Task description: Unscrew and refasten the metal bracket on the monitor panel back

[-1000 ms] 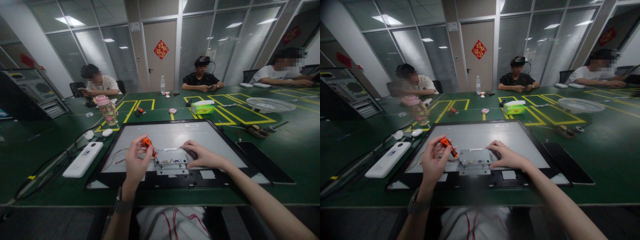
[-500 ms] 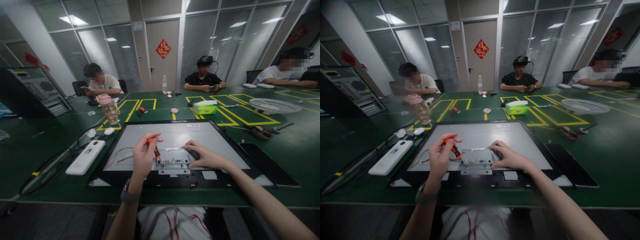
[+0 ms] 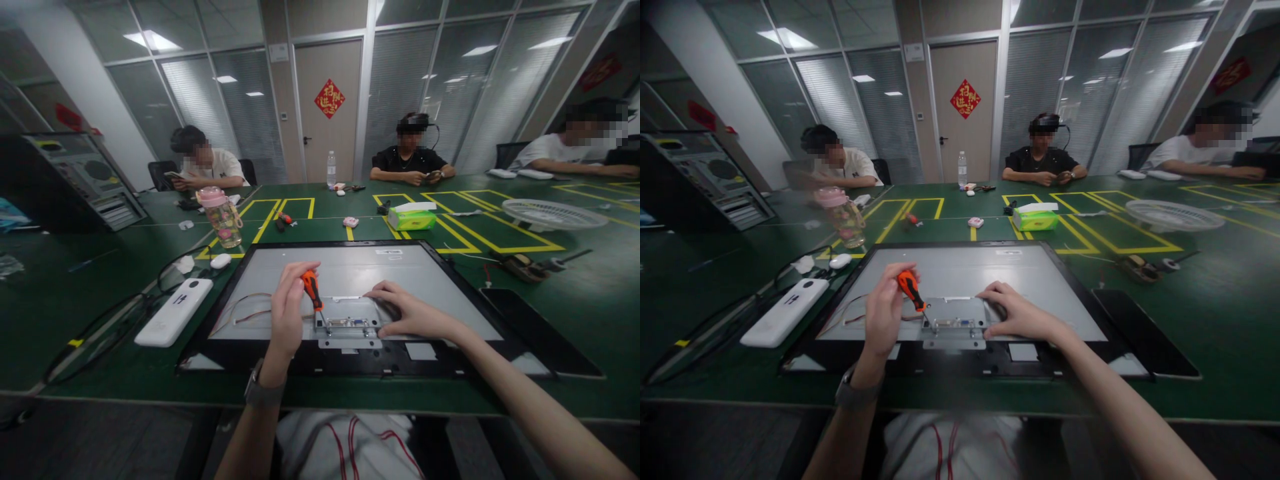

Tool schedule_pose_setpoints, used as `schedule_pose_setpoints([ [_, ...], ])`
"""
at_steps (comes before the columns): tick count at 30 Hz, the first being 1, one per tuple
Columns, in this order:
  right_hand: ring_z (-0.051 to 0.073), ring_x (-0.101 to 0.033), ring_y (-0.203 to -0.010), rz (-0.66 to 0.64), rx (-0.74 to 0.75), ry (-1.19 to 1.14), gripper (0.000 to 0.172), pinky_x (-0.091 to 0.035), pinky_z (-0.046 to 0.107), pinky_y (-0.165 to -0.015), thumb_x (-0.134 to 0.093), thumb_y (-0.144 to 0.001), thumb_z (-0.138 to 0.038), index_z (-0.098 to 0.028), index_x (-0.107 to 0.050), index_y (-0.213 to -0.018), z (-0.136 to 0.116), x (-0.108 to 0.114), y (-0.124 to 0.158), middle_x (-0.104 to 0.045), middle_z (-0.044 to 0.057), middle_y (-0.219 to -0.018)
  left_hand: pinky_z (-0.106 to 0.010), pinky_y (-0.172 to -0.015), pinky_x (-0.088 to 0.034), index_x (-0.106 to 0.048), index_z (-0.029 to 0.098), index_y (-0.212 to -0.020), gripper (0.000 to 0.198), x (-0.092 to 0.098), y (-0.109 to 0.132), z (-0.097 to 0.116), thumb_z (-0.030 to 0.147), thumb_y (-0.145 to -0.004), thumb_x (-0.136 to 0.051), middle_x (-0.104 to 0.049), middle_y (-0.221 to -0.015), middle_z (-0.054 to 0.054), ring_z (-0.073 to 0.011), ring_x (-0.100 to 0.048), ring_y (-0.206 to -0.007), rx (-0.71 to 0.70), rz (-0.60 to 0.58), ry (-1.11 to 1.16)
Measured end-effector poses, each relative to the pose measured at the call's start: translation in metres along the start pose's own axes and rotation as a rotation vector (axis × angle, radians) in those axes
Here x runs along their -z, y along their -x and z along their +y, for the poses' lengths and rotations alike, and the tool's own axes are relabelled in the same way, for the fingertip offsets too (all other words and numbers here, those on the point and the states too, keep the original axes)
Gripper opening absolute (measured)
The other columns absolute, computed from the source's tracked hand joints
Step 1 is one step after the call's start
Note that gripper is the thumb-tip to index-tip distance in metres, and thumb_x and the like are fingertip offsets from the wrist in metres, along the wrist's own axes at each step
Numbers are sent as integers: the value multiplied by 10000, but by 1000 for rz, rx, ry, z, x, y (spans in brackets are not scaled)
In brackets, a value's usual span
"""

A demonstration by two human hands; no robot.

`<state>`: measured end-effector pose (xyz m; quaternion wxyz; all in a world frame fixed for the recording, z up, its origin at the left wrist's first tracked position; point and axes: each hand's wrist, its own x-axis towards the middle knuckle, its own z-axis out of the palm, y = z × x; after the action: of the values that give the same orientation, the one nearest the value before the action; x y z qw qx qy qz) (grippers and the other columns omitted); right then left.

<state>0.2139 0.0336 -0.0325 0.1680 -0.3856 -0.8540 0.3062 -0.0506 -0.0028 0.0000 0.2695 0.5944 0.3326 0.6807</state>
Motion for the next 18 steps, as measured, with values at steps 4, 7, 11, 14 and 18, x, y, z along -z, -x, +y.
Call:
schedule_pose_setpoints([
  [4,284,-460,-1181,-2,-9,1,712,-380,410,-1039,-742,-720,-530,-229,-519,-1325,0,0,0,-456,87,-1239,-297,-769,-535,-677,180,-1120,305,2,0,-4,350,-886,-580,-657,-943,-70,-166,-645,-838,94,-51,115],
  [7,280,-459,-1182,-1,-3,-2,715,-379,404,-1042,-744,-720,-526,-223,-519,-1326,0,0,0,-454,89,-1236,-242,-735,-516,-716,190,-991,229,2,-1,-5,306,-794,-708,-619,-899,-36,-126,-607,-778,-6,5,23],
  [11,290,-461,-1181,4,-14,2,733,-374,416,-1047,-742,-710,-537,-212,-521,-1328,1,-1,0,-458,93,-1244,-292,-796,-527,-671,190,-1124,298,1,-2,-6,358,-914,-544,-664,-990,-70,-161,-643,-873,121,-11,167],
  [14,294,-458,-1186,7,-14,5,737,-367,414,-1053,-741,-704,-545,-197,-531,-1319,1,-1,0,-459,99,-1246,-304,-808,-534,-646,195,-1167,316,3,-1,-8,347,-900,-574,-679,-1032,-79,-171,-664,-888,219,-50,288],
  [18,288,-460,-1183,4,-4,3,721,-380,404,-1043,-738,-714,-539,-202,-531,-1317,0,0,0,-459,98,-1238,-215,-689,-519,-696,205,-990,218,4,-1,-9,282,-788,-724,-651,-881,-16,-117,-639,-755,177,-7,275],
])
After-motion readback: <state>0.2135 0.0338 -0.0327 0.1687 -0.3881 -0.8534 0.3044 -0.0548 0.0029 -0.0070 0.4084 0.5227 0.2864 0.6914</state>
